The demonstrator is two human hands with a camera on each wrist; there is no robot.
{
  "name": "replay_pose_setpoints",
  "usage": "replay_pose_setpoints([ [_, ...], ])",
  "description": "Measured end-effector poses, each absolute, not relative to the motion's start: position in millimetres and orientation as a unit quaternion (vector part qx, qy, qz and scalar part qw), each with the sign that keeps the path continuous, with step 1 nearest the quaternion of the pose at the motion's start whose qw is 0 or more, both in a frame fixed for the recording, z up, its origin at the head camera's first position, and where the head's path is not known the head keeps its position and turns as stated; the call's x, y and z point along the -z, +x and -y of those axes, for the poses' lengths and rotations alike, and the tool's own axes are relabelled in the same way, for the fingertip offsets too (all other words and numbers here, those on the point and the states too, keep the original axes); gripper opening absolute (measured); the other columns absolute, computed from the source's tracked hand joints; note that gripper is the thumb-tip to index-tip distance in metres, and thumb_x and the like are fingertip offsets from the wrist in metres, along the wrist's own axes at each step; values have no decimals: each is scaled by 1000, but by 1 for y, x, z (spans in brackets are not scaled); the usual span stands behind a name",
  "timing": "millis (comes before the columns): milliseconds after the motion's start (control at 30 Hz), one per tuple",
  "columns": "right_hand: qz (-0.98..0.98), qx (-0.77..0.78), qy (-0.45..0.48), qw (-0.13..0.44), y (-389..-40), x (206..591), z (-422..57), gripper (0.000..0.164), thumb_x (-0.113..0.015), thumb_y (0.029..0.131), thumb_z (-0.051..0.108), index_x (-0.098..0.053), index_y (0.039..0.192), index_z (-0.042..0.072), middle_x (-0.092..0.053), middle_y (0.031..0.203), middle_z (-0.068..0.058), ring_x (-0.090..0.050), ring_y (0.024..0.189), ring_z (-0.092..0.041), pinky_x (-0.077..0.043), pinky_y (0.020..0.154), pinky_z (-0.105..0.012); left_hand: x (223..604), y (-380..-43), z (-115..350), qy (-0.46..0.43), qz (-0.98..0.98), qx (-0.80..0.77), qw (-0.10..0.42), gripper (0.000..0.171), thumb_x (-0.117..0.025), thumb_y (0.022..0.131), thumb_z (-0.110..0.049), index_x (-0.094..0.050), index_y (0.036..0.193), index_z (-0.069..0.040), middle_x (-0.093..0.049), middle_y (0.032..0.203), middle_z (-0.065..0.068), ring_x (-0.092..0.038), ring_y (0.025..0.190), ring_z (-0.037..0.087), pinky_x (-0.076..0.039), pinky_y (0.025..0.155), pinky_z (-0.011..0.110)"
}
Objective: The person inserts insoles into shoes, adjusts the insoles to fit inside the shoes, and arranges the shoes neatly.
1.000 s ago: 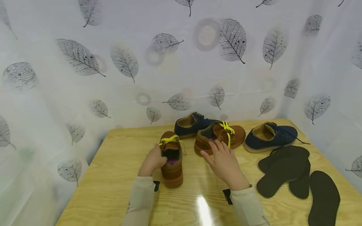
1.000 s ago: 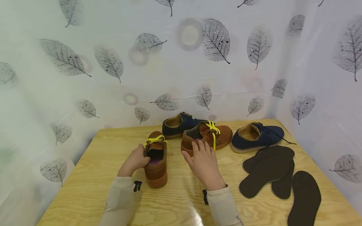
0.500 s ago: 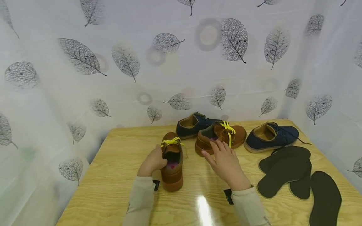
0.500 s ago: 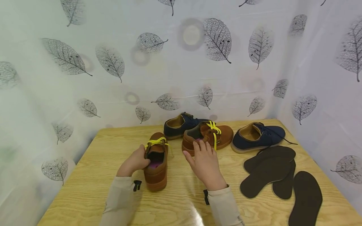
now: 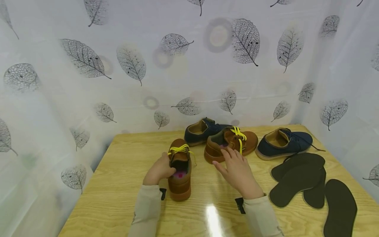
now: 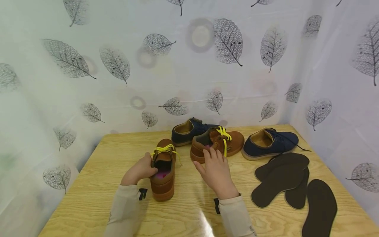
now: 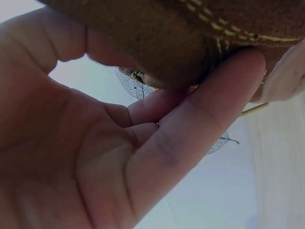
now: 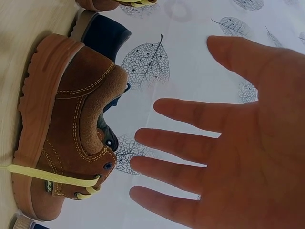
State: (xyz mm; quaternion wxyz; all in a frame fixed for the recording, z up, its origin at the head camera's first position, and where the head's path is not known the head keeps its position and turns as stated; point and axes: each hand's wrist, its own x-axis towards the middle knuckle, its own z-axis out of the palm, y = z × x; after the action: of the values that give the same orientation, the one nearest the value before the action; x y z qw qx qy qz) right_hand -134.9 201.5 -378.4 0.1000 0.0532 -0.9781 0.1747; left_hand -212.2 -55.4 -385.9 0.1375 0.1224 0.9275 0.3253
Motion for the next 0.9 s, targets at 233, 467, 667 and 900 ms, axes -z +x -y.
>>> replay_pose_setpoints([
  [233,980,-173,52,83,-133,375,-211,57,-58,96,34,-49,135,-6,-46,137,-30,-43,126,-46,-34,98,-63,385,-212,57,106,-932,-317,137,49,-66,81,-8,-41,118,13,-59,98,22,-58,82,27,-50,72,41],
  [467,971,-236,29,17,-138,370,-239,59,-55,98,34,-43,138,-9,-46,137,-31,-44,124,-49,-36,98,-61,381,-212,66,115,-935,-320,97,26,-66,83,-11,-48,94,3,-55,86,12,-49,73,23,-43,64,36],
  [667,962,-273,-1,-17,-141,375,-283,60,-54,99,34,-42,139,-8,-43,138,-33,-42,123,-51,-38,95,-62,379,-212,69,117,-934,-324,98,25,-68,84,-13,-50,93,2,-58,90,13,-50,74,22,-44,63,34],
  [900,961,-266,-69,-12,-126,384,-334,46,-52,100,30,-57,130,-4,-53,129,-32,-54,109,-50,-43,85,-61,377,-212,68,124,-933,-323,101,25,-67,85,-13,-50,95,3,-57,86,12,-49,71,21,-43,62,33],
])
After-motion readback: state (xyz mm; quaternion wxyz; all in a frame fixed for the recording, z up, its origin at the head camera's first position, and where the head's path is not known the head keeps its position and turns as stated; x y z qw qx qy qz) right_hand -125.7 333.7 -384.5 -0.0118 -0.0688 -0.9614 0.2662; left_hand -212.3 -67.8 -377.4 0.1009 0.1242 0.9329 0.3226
